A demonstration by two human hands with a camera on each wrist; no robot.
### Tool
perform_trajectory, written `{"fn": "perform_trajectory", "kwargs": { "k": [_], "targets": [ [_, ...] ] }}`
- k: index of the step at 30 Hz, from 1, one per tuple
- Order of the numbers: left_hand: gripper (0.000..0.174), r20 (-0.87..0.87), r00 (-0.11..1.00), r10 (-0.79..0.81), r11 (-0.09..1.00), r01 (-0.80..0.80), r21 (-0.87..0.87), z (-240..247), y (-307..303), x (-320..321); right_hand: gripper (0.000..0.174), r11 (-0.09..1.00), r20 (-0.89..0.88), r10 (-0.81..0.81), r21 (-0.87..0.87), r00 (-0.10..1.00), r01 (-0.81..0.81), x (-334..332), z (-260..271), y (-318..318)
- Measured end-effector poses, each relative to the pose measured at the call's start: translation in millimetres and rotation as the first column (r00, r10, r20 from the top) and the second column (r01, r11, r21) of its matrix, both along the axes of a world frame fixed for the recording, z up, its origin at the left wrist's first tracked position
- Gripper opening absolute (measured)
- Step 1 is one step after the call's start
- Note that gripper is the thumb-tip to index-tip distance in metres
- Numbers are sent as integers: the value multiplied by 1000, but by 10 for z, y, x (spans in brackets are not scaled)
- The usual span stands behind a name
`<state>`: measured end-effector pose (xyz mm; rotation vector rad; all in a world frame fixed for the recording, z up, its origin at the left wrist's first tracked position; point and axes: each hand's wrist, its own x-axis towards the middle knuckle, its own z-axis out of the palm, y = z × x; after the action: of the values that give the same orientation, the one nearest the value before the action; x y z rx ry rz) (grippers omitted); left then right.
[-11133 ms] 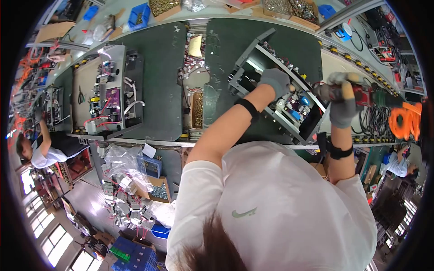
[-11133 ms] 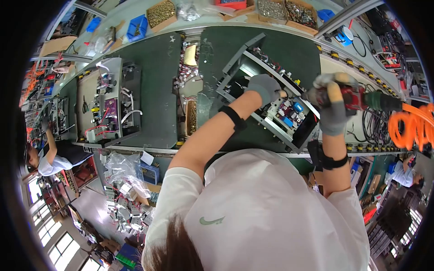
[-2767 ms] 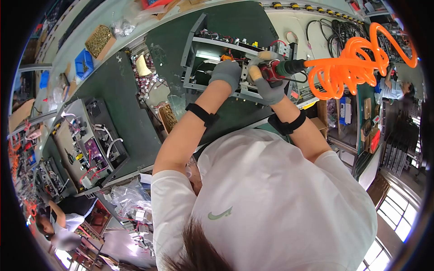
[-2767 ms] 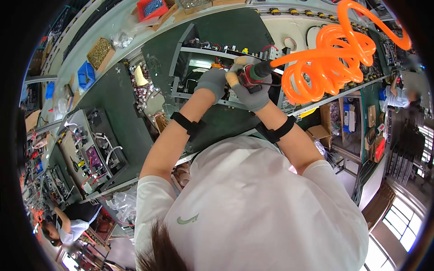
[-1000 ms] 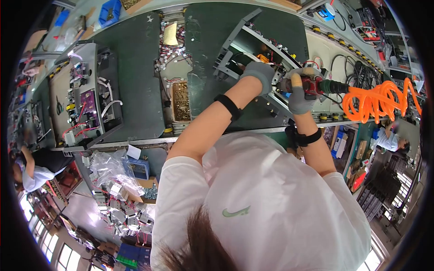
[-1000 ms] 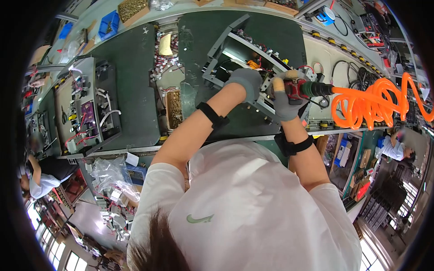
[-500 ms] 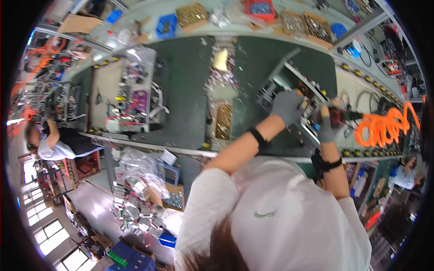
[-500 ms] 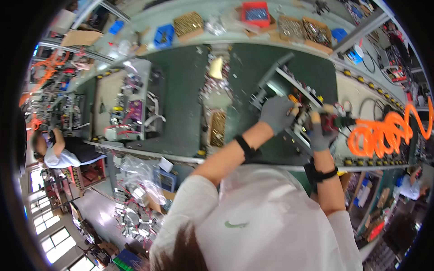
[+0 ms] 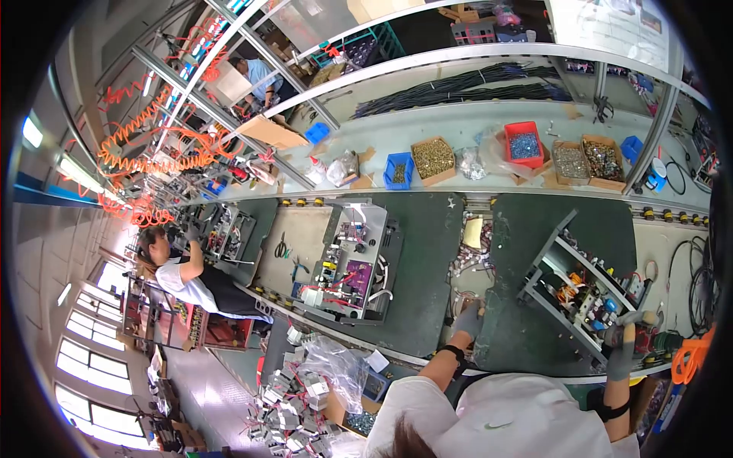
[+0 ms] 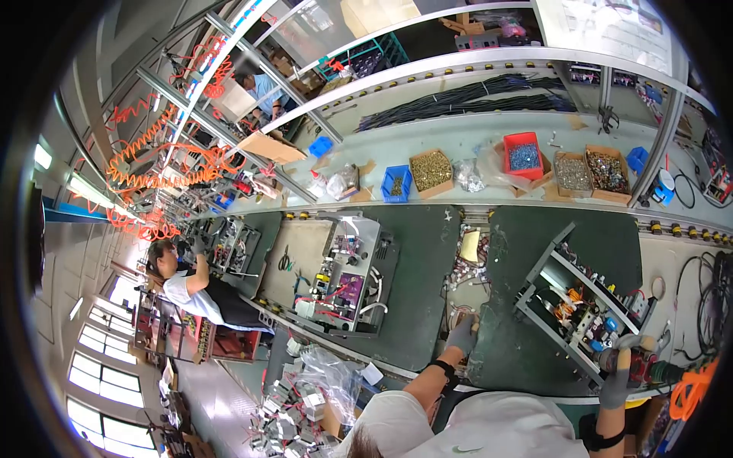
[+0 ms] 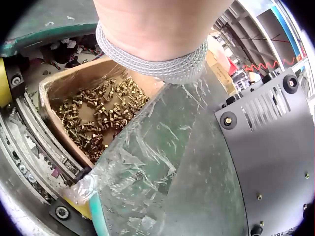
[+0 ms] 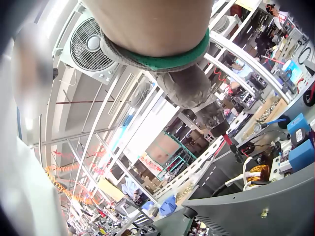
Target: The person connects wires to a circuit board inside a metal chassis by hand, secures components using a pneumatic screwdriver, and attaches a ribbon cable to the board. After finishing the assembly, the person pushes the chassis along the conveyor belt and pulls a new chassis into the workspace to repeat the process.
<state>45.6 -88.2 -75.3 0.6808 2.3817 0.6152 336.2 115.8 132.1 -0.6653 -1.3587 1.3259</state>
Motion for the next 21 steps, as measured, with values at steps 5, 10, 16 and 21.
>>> {"fn": "perform_trajectory", "kwargs": {
  "k": [5,10,16,21],
  "targets": [
    [39,-145,965,-219,953,180,-243,-565,-248,-25,17,990,63,-5,-144,998,14,241,-69,-32],
    [45,-33,913,-407,821,350,-451,-623,-244,50,24,998,72,-64,-18,995,65,351,-173,-32],
    [32,143,961,-237,875,275,-398,-1155,-319,-4,21,987,99,-117,124,988,104,361,-117,-57],
    [27,261,959,111,987,-77,-139,-1025,-397,-48,33,975,41,-222,32,974,221,549,-326,-49]
  ]
}}
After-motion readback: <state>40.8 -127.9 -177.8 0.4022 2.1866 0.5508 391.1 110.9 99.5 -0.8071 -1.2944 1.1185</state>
